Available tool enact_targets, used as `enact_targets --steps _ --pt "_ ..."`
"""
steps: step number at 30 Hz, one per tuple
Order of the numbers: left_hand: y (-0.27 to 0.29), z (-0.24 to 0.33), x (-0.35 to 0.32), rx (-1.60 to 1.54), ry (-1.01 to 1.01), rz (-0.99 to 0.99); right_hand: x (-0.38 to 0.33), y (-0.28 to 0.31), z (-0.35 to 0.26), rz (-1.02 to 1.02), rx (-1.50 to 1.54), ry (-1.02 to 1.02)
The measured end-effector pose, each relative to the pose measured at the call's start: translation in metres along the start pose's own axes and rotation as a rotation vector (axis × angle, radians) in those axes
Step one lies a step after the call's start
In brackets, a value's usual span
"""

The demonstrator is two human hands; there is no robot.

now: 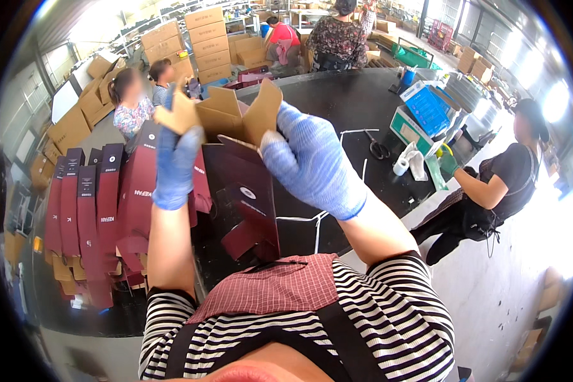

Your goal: The person folds several cardboard boxes by hand, tucking in the bottom flaps to assemble them and placing them on a table.

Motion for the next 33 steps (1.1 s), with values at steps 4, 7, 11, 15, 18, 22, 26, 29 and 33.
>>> enact_targets --steps 4,7,11,15,18,22,26,29,33 --pt "-0.005 0.024 -0.011 0.067 0.096 0.019 0.020 0.044 0.025 0.080 0.053 0.051" --pt "-0.025 0.047 -0.024 0.204 0.005 0.004 0.025 0.062 0.039 0.140 -0.002 0.131" --pt "-0.074 0.072 -0.036 0.297 -0.101 -0.032 0.010 0.081 0.062 0.382 0.042 0.217" --pt "-0.102 0.066 -0.050 0.294 -0.008 -0.033 -0.015 0.078 0.084 0.373 0.155 0.199" --pt "-0.107 0.053 -0.067 0.236 -0.003 0.006 -0.025 0.077 0.104 0.350 0.375 0.088" --pt "-0.100 0.050 -0.064 0.368 -0.040 0.001 -0.031 0.079 0.096 0.322 0.359 0.063" --pt "-0.098 0.061 -0.060 0.322 -0.158 -0.044 -0.039 0.073 0.080 0.313 0.471 0.045" --pt "-0.094 0.060 -0.052 0.507 -0.355 -0.088 -0.041 0.068 0.084 0.304 0.508 0.070" --pt "-0.091 0.054 -0.049 0.588 -0.431 -0.156 -0.039 0.068 0.084 0.316 0.527 -0.006"
Point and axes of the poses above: each hand's wrist, its own x-axis towards the middle knuckle, its own y-axis out of the back of the hand, z = x × y, the point moved 2 cm from there along x, towards the middle knuckle, and after that the axes turned 13 degrees about x, right-handed, at the moved point
